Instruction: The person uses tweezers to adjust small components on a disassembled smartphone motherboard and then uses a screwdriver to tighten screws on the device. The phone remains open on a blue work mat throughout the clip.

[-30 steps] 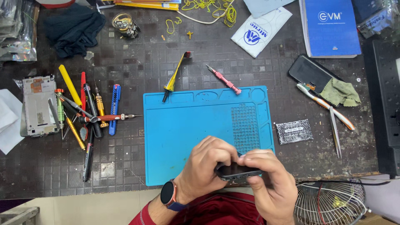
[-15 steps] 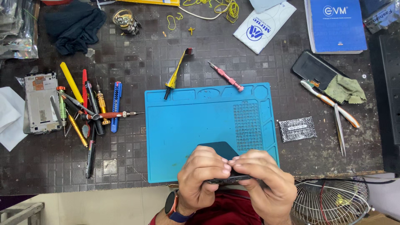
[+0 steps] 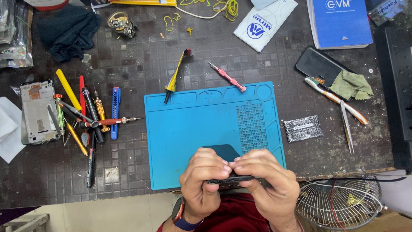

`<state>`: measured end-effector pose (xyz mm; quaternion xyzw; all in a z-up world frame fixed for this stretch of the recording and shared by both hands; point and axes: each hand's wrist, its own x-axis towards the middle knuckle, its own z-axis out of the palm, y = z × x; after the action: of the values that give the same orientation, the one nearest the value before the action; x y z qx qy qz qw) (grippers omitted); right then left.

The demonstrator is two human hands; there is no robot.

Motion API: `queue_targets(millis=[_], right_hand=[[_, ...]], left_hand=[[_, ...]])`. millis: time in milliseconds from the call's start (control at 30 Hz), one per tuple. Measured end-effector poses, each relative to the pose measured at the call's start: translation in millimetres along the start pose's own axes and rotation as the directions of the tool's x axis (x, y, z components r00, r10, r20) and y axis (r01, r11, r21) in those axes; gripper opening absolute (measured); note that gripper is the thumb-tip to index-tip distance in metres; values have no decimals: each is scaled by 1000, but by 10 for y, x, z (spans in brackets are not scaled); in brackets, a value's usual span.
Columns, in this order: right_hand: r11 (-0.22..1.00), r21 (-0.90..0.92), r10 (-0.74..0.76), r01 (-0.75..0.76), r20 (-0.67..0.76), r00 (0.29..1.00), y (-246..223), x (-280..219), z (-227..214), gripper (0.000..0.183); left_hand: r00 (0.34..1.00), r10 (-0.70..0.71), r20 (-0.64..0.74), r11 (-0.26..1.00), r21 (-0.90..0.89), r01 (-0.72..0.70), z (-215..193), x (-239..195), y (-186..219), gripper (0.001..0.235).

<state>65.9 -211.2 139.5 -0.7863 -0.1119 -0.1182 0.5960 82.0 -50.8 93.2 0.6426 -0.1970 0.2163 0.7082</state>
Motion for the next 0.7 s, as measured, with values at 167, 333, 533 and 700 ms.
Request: queue_targets(millis=[167, 333, 533, 700], right_hand=[[996, 87, 1, -1, 6, 1000, 76, -39, -17, 24], [961, 276, 46, -23, -75, 996, 211, -175, -6, 20], [848, 376, 452, -375, -140, 881, 402, -272, 98, 33], [879, -180, 408, -442, -195, 892, 417, -285, 104, 41]], left_hand=[[1000, -15, 12, 1000, 9, 15, 9, 39, 45, 36], [985, -60, 162, 985, 168, 32, -54, 319, 226, 30], [815, -253, 521, 879, 475, -30, -105, 829, 243, 24], [659, -338, 672, 861, 503, -71, 40, 956, 36, 20]])
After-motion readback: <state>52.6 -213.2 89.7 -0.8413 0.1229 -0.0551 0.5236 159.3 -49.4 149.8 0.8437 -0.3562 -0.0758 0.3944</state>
